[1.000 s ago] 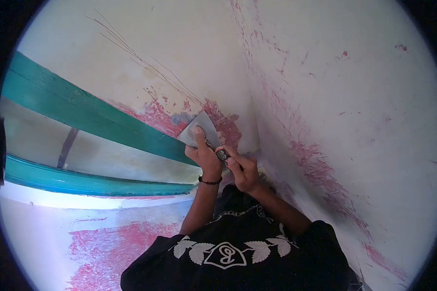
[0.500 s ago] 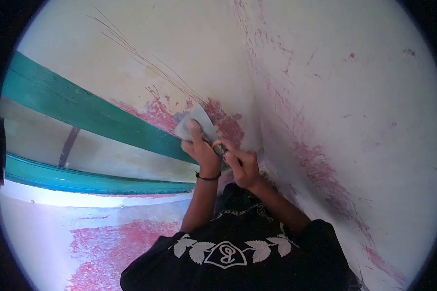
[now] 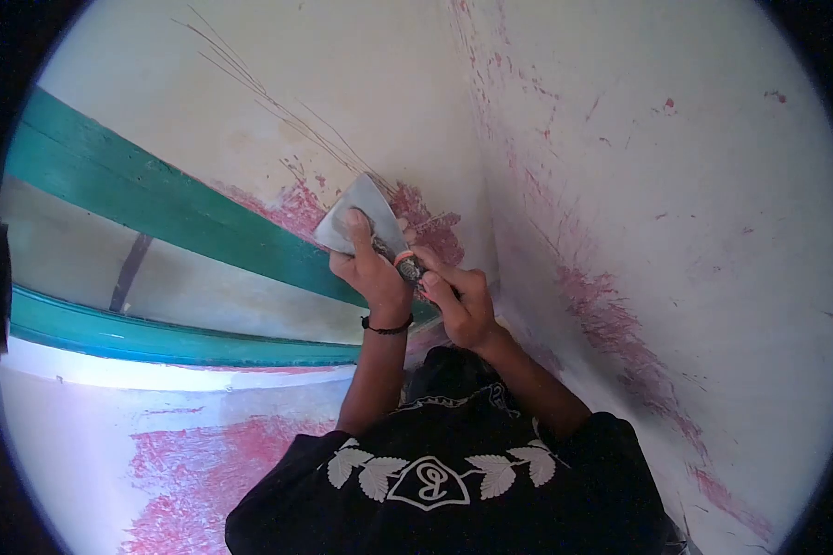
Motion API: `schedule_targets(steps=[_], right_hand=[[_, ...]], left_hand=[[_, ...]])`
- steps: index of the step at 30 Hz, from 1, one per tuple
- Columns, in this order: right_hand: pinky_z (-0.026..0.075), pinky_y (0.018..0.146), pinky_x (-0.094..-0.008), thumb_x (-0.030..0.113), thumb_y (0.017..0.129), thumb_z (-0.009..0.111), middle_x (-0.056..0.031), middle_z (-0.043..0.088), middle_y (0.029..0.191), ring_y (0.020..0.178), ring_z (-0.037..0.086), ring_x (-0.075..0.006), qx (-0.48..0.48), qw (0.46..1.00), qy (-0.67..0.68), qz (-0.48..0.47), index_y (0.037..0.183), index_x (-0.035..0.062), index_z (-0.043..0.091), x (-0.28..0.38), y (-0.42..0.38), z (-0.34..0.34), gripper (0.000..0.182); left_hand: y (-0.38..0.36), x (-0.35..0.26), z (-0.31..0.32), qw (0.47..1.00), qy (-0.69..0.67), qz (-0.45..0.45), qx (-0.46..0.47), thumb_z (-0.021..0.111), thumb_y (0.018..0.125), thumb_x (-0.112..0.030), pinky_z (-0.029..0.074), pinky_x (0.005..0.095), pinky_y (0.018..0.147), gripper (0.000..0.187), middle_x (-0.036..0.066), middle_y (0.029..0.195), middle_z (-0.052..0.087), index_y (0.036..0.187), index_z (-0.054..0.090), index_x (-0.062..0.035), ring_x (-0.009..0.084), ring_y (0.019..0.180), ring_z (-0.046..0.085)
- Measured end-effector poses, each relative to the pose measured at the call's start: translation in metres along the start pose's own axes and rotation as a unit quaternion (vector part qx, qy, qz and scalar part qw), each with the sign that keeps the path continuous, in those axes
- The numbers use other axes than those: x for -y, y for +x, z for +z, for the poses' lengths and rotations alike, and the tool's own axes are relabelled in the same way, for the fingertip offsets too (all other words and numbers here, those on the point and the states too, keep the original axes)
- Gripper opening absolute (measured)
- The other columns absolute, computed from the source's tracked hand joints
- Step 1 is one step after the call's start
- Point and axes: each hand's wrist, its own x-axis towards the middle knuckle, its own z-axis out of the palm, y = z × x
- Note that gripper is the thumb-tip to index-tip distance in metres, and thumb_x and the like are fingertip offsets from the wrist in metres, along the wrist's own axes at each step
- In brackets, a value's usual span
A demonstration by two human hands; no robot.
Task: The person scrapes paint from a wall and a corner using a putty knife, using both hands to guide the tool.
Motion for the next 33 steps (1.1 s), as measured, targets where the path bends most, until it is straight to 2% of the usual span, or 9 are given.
schedule_targets(steps=[1, 5, 8, 14, 16, 20, 22, 26, 33], right_hand=[[0.042, 0.061, -0.0251, 0.015, 0.100, 0.048, -0.0043, 0.058, 0.072, 0.067, 0.050, -0.0077, -0.005, 1.000, 0.002, 0.004, 0.127, -0.0011, 0.063, 0.000, 0.000, 0.001, 0.035], [0.042, 0.062, -0.0248, 0.016, 0.100, 0.047, -0.0037, 0.059, 0.073, 0.067, 0.050, -0.0080, -0.020, 1.000, 0.006, 0.002, 0.128, -0.0020, 0.062, -0.014, -0.015, 0.000, 0.036], [0.037, 0.061, -0.0220, 0.020, 0.101, 0.047, 0.0009, 0.050, 0.071, 0.065, 0.044, -0.0058, -0.036, 0.999, 0.012, 0.029, 0.131, -0.0049, 0.060, -0.039, -0.030, 0.001, 0.041], [0.042, 0.062, -0.0246, 0.014, 0.100, 0.047, -0.0045, 0.063, 0.082, 0.066, 0.049, -0.0067, -0.017, 1.000, 0.006, -0.026, 0.134, -0.0031, 0.058, -0.032, -0.002, -0.003, 0.039], [0.042, 0.061, -0.0246, 0.014, 0.100, 0.048, -0.0043, 0.061, 0.078, 0.066, 0.049, -0.0069, -0.005, 1.000, 0.007, -0.002, 0.134, -0.0035, 0.058, -0.017, -0.003, -0.006, 0.039], [0.042, 0.060, -0.0246, 0.014, 0.099, 0.049, -0.0043, 0.059, 0.073, 0.064, 0.049, -0.0071, -0.041, 0.999, 0.028, 0.014, 0.133, -0.0034, 0.059, -0.041, -0.028, -0.001, 0.040], [0.042, 0.060, -0.0247, 0.015, 0.099, 0.049, -0.0041, 0.059, 0.072, 0.064, 0.050, -0.0074, -0.007, 0.999, 0.018, 0.034, 0.133, -0.0032, 0.059, -0.034, -0.023, -0.007, 0.040], [0.042, 0.060, -0.0252, 0.016, 0.100, 0.049, -0.0035, 0.058, 0.071, 0.064, 0.050, -0.0077, -0.030, 1.000, 0.003, -0.010, 0.131, -0.0021, 0.061, -0.024, -0.008, -0.004, 0.038], [0.038, 0.059, -0.0235, 0.019, 0.101, 0.048, -0.0015, 0.055, 0.070, 0.065, 0.047, -0.0060, -0.021, 0.999, 0.022, 0.036, 0.130, -0.0029, 0.061, -0.030, -0.023, -0.006, 0.039]], left_hand=[[0.002, -0.004, 0.005, 1.000, -0.007, 0.015, 0.009, 0.061, 0.100, -0.031, 0.054, 0.0298, 0.052, 0.036, 0.013, 0.075, 0.068, 0.098, 0.062, 0.0047, 0.0176, 0.059, 0.066], [-0.012, 0.015, -0.009, 0.999, -0.006, -0.042, -0.008, 0.061, 0.100, -0.031, 0.054, 0.0300, 0.051, 0.036, 0.012, 0.077, 0.067, 0.100, 0.061, 0.0046, 0.0179, 0.059, 0.065], [-0.016, 0.037, -0.022, 0.999, 0.013, -0.038, -0.002, 0.061, 0.100, -0.031, 0.054, 0.0309, 0.050, 0.035, 0.011, 0.080, 0.065, 0.101, 0.059, 0.0038, 0.0191, 0.059, 0.064], [0.000, 0.014, -0.003, 1.000, 0.030, -0.007, 0.007, 0.060, 0.101, -0.030, 0.052, 0.0300, 0.050, 0.035, 0.011, 0.081, 0.066, 0.102, 0.061, 0.0052, 0.0175, 0.059, 0.064], [0.000, 0.015, -0.005, 0.999, 0.043, -0.013, 0.006, 0.060, 0.101, -0.031, 0.053, 0.0283, 0.053, 0.036, 0.011, 0.077, 0.067, 0.101, 0.062, 0.0047, 0.0164, 0.062, 0.065], [-0.018, 0.027, -0.009, 0.999, 0.018, -0.026, -0.013, 0.061, 0.100, -0.028, 0.050, 0.0261, 0.053, 0.033, 0.008, 0.089, 0.065, 0.100, 0.062, 0.0048, 0.0130, 0.068, 0.062], [-0.019, 0.029, -0.012, 0.999, 0.016, -0.027, -0.011, 0.061, 0.100, -0.028, 0.049, 0.0254, 0.054, 0.033, 0.007, 0.090, 0.065, 0.100, 0.062, 0.0044, 0.0119, 0.071, 0.062], [-0.011, 0.015, -0.003, 0.999, 0.021, -0.031, -0.007, 0.060, 0.101, -0.028, 0.051, 0.0280, 0.053, 0.032, 0.008, 0.085, 0.065, 0.099, 0.061, 0.0039, 0.0151, 0.065, 0.063], [-0.017, 0.037, -0.013, 0.999, -0.005, -0.035, -0.014, 0.060, 0.101, -0.031, 0.053, 0.0304, 0.051, 0.036, 0.012, 0.076, 0.066, 0.096, 0.060, 0.0042, 0.0181, 0.059, 0.064]])
